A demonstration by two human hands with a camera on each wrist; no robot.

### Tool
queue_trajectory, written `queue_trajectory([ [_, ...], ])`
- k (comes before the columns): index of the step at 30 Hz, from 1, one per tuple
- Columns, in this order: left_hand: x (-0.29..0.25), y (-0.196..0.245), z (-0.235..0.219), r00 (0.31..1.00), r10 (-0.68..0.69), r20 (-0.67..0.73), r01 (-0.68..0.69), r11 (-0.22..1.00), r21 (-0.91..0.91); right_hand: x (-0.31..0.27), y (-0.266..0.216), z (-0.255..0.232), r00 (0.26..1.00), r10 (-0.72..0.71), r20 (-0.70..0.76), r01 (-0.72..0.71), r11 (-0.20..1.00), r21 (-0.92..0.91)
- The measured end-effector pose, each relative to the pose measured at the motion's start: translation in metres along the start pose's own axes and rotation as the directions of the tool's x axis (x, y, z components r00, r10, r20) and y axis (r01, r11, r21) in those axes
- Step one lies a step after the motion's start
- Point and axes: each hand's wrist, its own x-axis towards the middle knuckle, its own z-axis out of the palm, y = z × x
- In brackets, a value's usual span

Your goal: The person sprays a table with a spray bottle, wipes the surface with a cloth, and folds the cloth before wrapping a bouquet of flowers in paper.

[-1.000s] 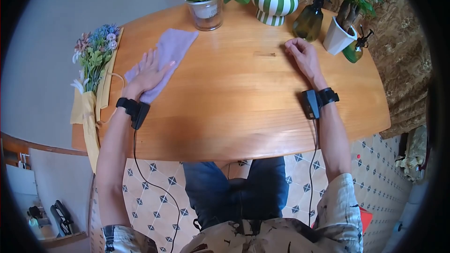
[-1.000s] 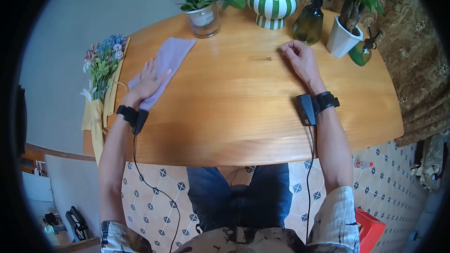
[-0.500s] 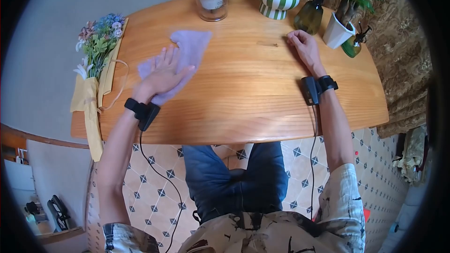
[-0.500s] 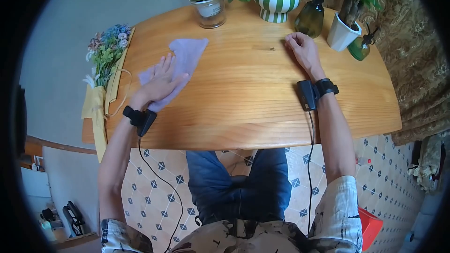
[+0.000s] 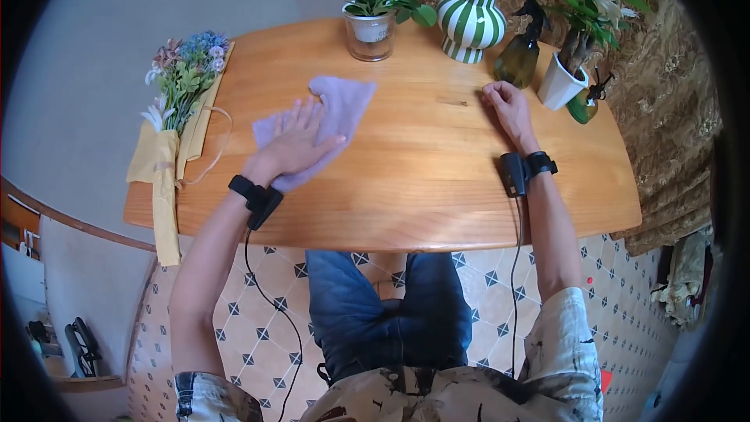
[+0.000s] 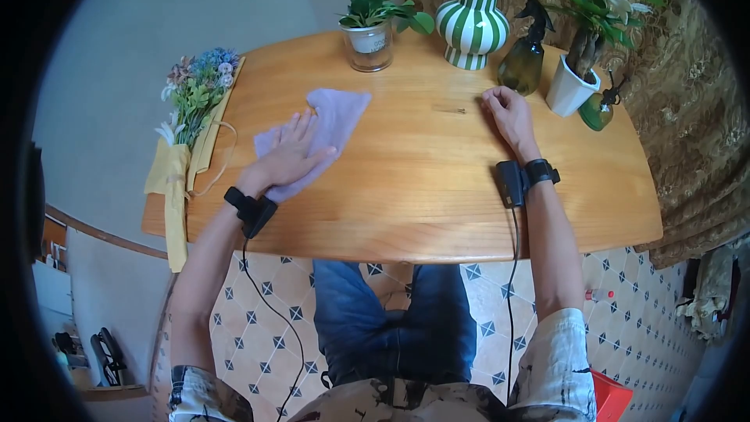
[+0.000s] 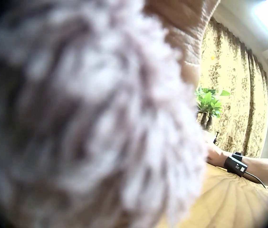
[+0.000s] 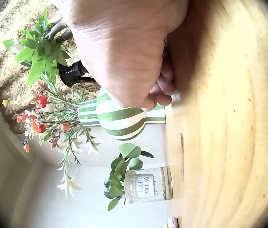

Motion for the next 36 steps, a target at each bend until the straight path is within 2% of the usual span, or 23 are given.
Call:
queue_trajectory([
  [14, 0.005, -0.005, 0.004, 1.0, 0.022, -0.015, -0.022, 1.0, 0.0, -0.004, -0.007, 0.001, 0.998, 0.06, -0.008, -0.059, 0.996, 0.064],
  [20, 0.012, -0.01, 0.001, 0.999, 0.052, 0.003, -0.052, 0.999, -0.008, -0.006, -0.011, 0.002, 0.998, 0.061, -0.006, -0.061, 0.998, 0.009],
  [25, 0.028, -0.017, -0.009, 1.0, 0.016, 0.02, -0.016, 1.0, 0.009, -0.005, -0.01, 0.002, 0.998, 0.065, -0.016, -0.065, 0.998, 0.002],
  [28, 0.042, -0.027, -0.007, 0.999, -0.013, -0.037, 0.01, 0.997, -0.074, -0.002, -0.004, 0.001, 0.999, 0.05, -0.013, -0.05, 0.999, 0.013],
  [36, 0.039, -0.03, 0.002, 0.998, 0.001, -0.067, -0.002, 1.0, -0.013, -0.002, -0.001, 0.002, 0.997, 0.068, -0.038, -0.067, 0.997, 0.039],
])
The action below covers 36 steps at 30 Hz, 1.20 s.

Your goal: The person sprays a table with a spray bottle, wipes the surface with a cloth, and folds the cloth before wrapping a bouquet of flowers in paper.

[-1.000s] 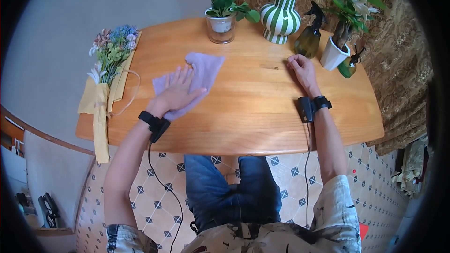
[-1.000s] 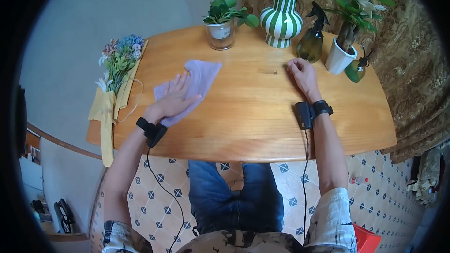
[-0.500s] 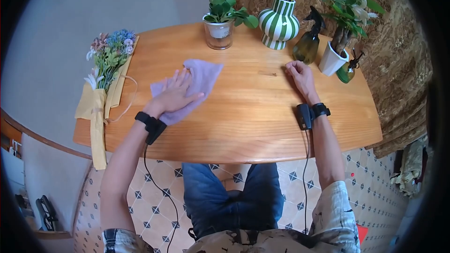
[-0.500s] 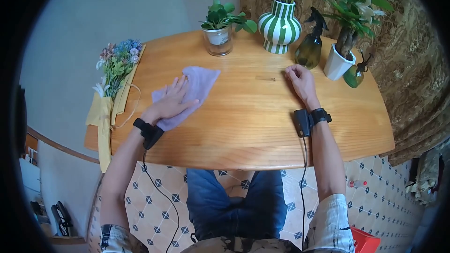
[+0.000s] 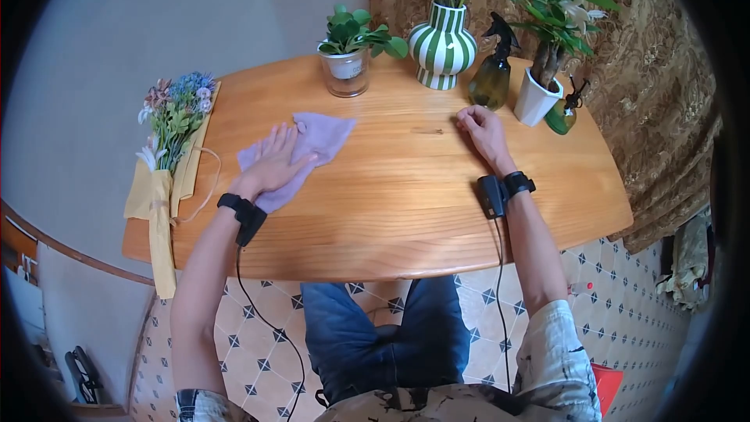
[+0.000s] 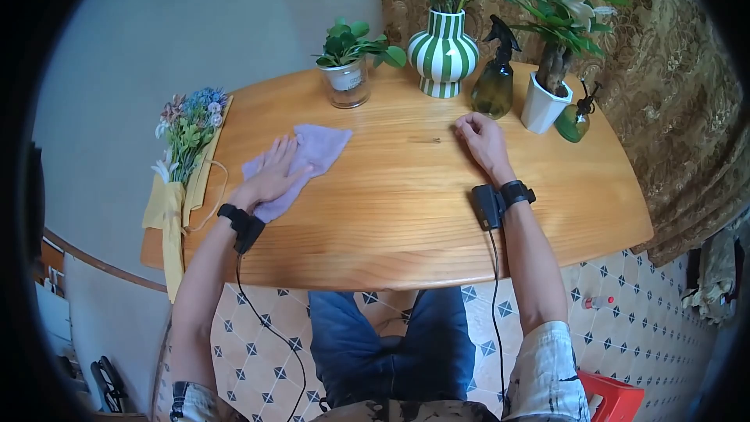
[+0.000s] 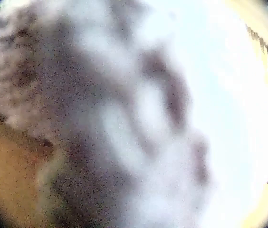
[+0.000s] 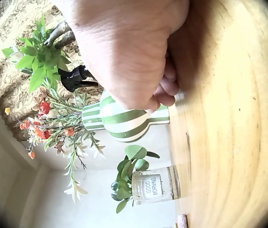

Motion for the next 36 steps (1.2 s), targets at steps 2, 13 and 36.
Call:
queue_trajectory([
  [2, -0.003, 0.002, -0.003, 1.0, -0.013, 0.012, 0.013, 1.0, 0.014, 0.0, -0.002, 0.001, 1.0, 0.005, 0.014, -0.005, 1.0, 0.028],
  [13, -0.021, 0.017, -0.008, 0.997, 0.073, -0.021, -0.072, 0.997, 0.026, 0.0, 0.0, -0.001, 1.0, 0.003, 0.01, -0.003, 1.0, 0.003],
  [36, -0.012, 0.022, 0.002, 0.953, 0.26, -0.157, -0.295, 0.914, -0.278, -0.003, -0.021, 0.006, 0.995, -0.093, 0.045, 0.101, 0.969, -0.226],
])
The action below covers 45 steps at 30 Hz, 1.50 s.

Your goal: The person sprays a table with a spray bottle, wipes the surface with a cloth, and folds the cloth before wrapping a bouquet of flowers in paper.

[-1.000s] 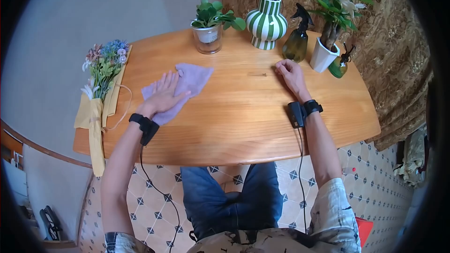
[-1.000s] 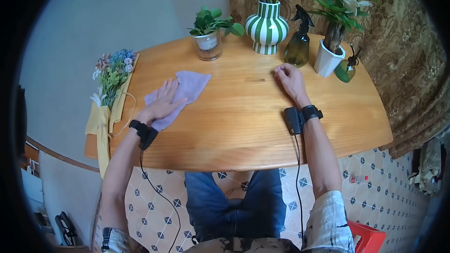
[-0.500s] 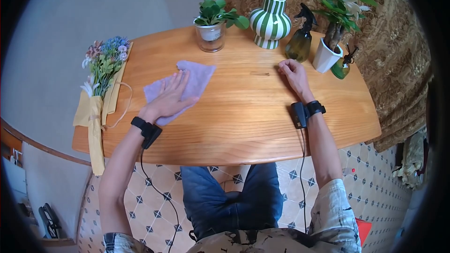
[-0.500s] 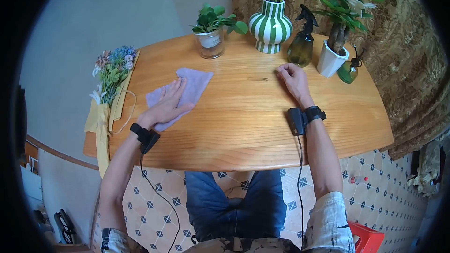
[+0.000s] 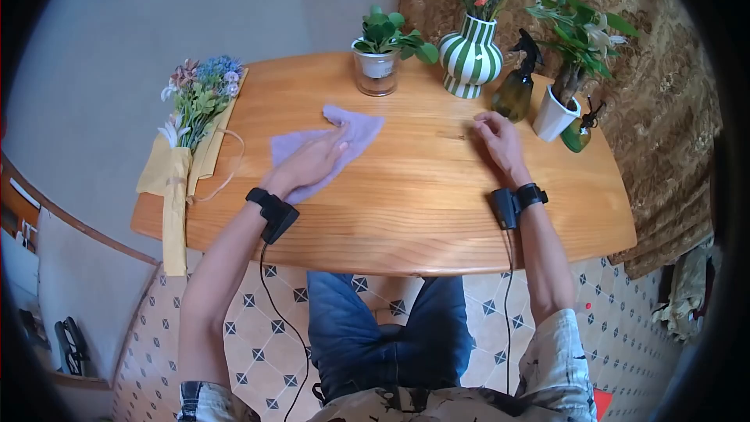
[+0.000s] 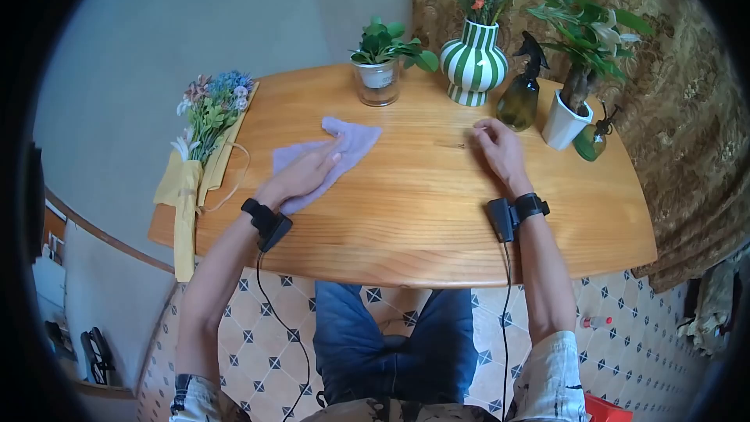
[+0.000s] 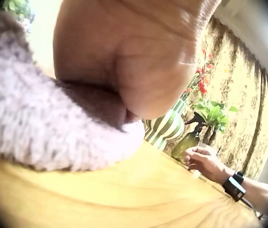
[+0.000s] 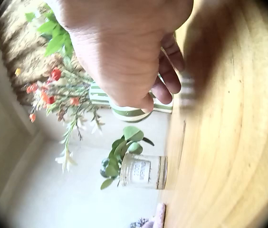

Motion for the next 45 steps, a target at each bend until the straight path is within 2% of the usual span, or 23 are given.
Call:
queue_trajectory([
  [2, -0.004, 0.031, -0.012, 1.0, -0.007, 0.013, 0.009, 0.988, -0.152, -0.008, -0.029, 0.008, 0.993, -0.021, 0.115, 0.004, 0.989, 0.145],
  [6, 0.005, 0.082, -0.006, 0.997, 0.065, 0.041, -0.043, 0.919, -0.393, -0.029, -0.095, 0.024, 0.919, -0.131, 0.371, 0.107, 0.991, 0.085],
  [8, 0.017, 0.101, 0.009, 0.994, 0.106, -0.006, -0.095, 0.862, -0.497, -0.034, -0.102, 0.034, 0.882, -0.301, 0.363, 0.301, 0.952, 0.059],
  [9, 0.023, 0.11, 0.014, 0.987, 0.154, -0.037, -0.146, 0.793, -0.592, -0.034, -0.102, 0.033, 0.885, -0.292, 0.363, 0.293, 0.955, 0.054],
  [11, 0.035, 0.114, 0.024, 0.979, 0.195, -0.06, -0.183, 0.706, -0.685, -0.035, -0.102, 0.028, 0.92, -0.169, 0.352, 0.037, 0.935, 0.353],
  [14, 0.051, 0.111, 0.031, 0.963, 0.262, -0.054, -0.211, 0.619, -0.757, -0.034, -0.086, -0.008, 0.916, -0.07, 0.396, -0.036, 0.966, 0.255],
  [15, 0.049, 0.111, 0.027, 0.976, 0.21, -0.052, -0.186, 0.689, -0.7, -0.037, -0.075, -0.021, 0.939, -0.132, 0.317, 0.064, 0.974, 0.217],
  [16, 0.048, 0.11, 0.023, 0.986, 0.158, -0.057, -0.158, 0.753, -0.638, -0.044, -0.064, -0.035, 0.967, -0.072, 0.245, 0.021, 0.979, 0.204],
  [20, 0.048, 0.069, 0.019, 0.998, 0.057, 0.004, -0.04, 0.747, -0.663, -0.071, 0.0, -0.119, 0.992, 0.115, 0.045, -0.123, 0.953, 0.277],
  [22, 0.049, 0.039, 0.023, 0.99, -0.122, 0.075, 0.132, 0.573, -0.809, -0.088, 0.03, -0.165, 0.963, 0.266, -0.033, -0.248, 0.931, 0.269],
  [23, 0.046, 0.028, 0.023, 0.989, -0.117, 0.09, 0.141, 0.567, -0.812, -0.097, 0.036, -0.187, 0.922, 0.378, -0.089, -0.344, 0.902, 0.261],
  [24, 0.043, 0.018, 0.022, 0.988, -0.141, 0.07, 0.123, 0.416, -0.901, -0.106, 0.041, -0.204, 0.883, 0.438, -0.167, -0.395, 0.888, 0.237],
  [25, 0.042, 0.009, 0.022, 0.984, -0.172, 0.052, 0.095, 0.253, -0.963, -0.11, 0.086, -0.234, 0.883, 0.411, -0.227, -0.394, 0.911, 0.118],
  [26, 0.041, 0.004, 0.021, 0.984, -0.169, 0.061, 0.102, 0.248, -0.963, -0.114, 0.135, -0.262, 0.883, 0.376, -0.281, -0.392, 0.92, -0.002],
  [28, 0.04, -0.002, 0.019, 0.987, -0.163, 0.014, 0.015, 0.002, -1.0, -0.133, 0.153, -0.276, 0.892, 0.298, -0.339, -0.365, 0.918, -0.153],
  [29, 0.039, -0.002, 0.019, 0.986, -0.165, 0.016, 0.016, 0.0, -1.0, -0.139, 0.156, -0.277, 0.903, 0.203, -0.38, -0.327, 0.896, -0.3],
  [32, 0.037, -0.002, 0.016, 0.987, -0.159, 0.023, 0.014, -0.057, -0.998, -0.137, 0.133, -0.269, 0.923, 0.085, -0.376, -0.237, 0.895, -0.378],
  [34, 0.037, -0.001, 0.016, 0.993, -0.117, 0.034, 0.026, -0.071, -0.997, -0.123, 0.084, -0.251, 0.937, 0.152, -0.315, -0.275, 0.876, -0.395],
  [36, 0.036, 0.0, 0.017, 0.992, -0.126, 0.034, 0.024, -0.074, -0.997, -0.107, 0.033, -0.225, 0.927, 0.242, -0.285, -0.365, 0.752, -0.549],
  [37, 0.036, 0.001, 0.016, 0.991, -0.133, 0.031, 0.021, -0.079, -0.997, -0.099, 0.042, -0.217, 0.961, 0.019, -0.275, -0.178, 0.805, -0.566],
  [40, 0.036, -0.003, 0.019, 0.992, -0.129, 0.013, 0.002, -0.088, -0.996, -0.074, 0.009, -0.179, 0.988, -0.101, -0.119, 0.006, 0.784, -0.621],
  [42, 0.035, -0.003, 0.021, 0.991, -0.137, -0.004, -0.017, -0.09, -0.996, -0.054, 0.004, -0.153, 0.998, 0.058, 0.035, -0.04, 0.923, -0.384],
  [45, 0.033, -0.003, 0.021, 0.987, -0.156, -0.025, -0.039, -0.086, -0.996, -0.037, -0.028, -0.11, 0.976, 0.137, 0.167, -0.067, 0.928, -0.366],
])
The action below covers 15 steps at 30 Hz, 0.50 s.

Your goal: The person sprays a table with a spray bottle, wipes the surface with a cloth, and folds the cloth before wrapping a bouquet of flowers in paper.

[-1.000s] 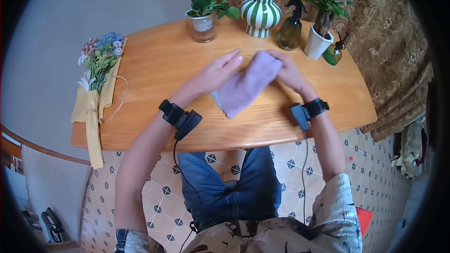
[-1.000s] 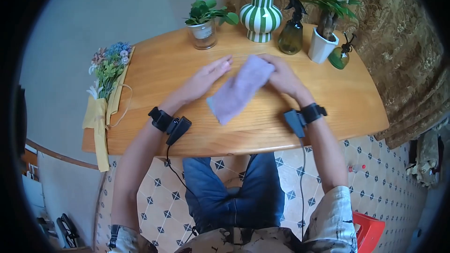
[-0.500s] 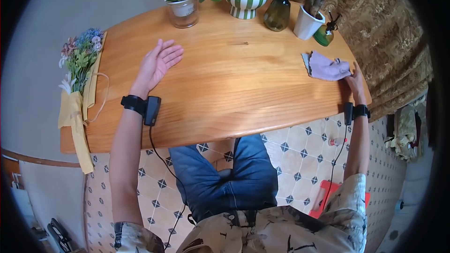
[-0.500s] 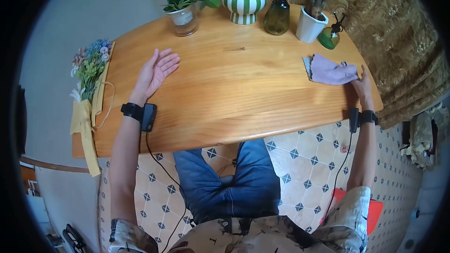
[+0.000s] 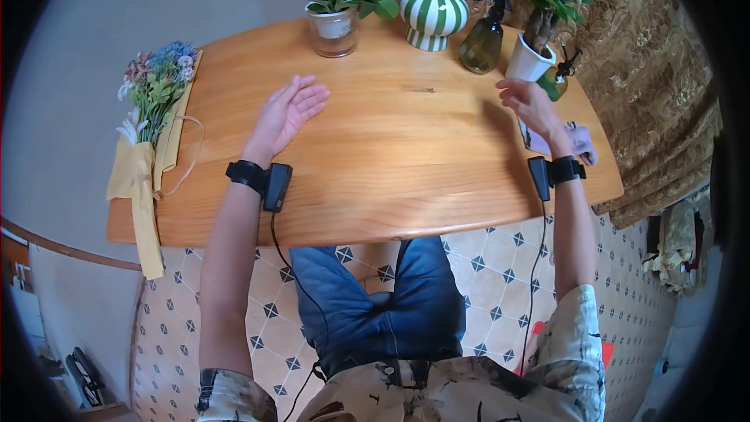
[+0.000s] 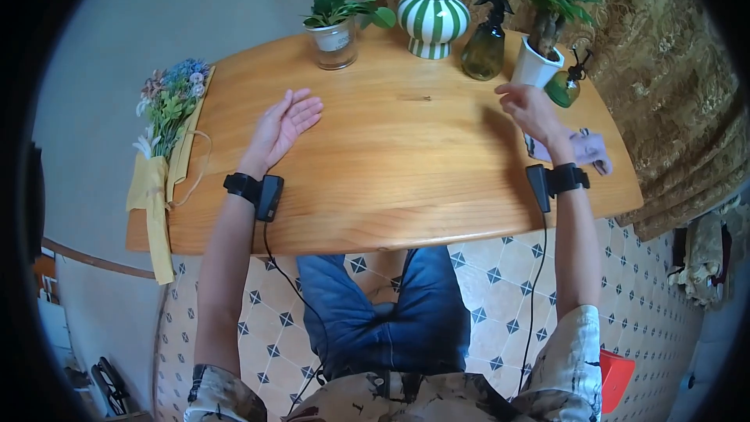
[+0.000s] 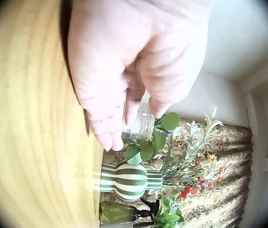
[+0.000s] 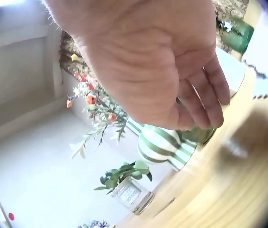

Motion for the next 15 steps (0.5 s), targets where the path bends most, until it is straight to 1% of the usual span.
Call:
queue_trajectory([
  [2, -0.001, 0.0, 0.001, 1.0, 0.008, -0.012, -0.008, 1.0, 0.006, 0.012, -0.018, 0.015, 0.999, -0.01, 0.04, 0.01, 1.0, 0.003],
  [4, -0.002, 0.0, 0.002, 1.0, 0.002, -0.014, -0.002, 1.0, 0.014, 0.025, -0.03, 0.029, 0.991, -0.099, 0.092, 0.1, 0.995, -0.005],
  [5, -0.002, 0.0, 0.002, 1.0, 0.002, -0.018, -0.002, 1.0, 0.015, 0.032, -0.036, 0.035, 0.99, -0.101, 0.095, 0.102, 0.995, -0.002],
  [7, -0.001, 0.001, 0.003, 1.0, -0.014, 0.006, 0.013, 1.0, 0.026, 0.044, -0.046, 0.045, 0.978, -0.148, 0.15, 0.157, 0.986, -0.048],
  [8, 0.0, 0.0, 0.004, 1.0, -0.017, 0.005, 0.017, 0.999, 0.027, 0.049, -0.049, 0.052, 0.976, -0.157, 0.151, 0.16, 0.987, -0.007],
  [9, -0.001, 0.0, 0.004, 1.0, -0.014, 0.007, 0.013, 0.999, 0.052, 0.056, -0.047, 0.06, 0.976, -0.154, 0.153, 0.157, 0.988, -0.004],
  [11, -0.002, 0.0, 0.004, 1.0, -0.015, 0.005, 0.014, 0.997, 0.078, 0.067, -0.048, 0.077, 0.96, -0.249, 0.13, 0.227, 0.96, 0.167],
  [12, -0.002, 0.0, 0.005, 1.0, -0.015, 0.004, 0.015, 0.996, 0.093, 0.07, -0.048, 0.084, 0.967, -0.211, 0.144, 0.178, 0.96, 0.215],
  [13, -0.002, 0.0, 0.005, 1.0, -0.015, 0.003, 0.014, 0.994, 0.11, 0.073, -0.049, 0.09, 0.966, -0.212, 0.147, 0.178, 0.959, 0.22],
  [15, -0.002, 0.0, 0.005, 1.0, -0.02, -0.008, 0.021, 0.991, 0.133, 0.078, -0.051, 0.099, 0.966, -0.181, 0.185, 0.09, 0.906, 0.414],
])
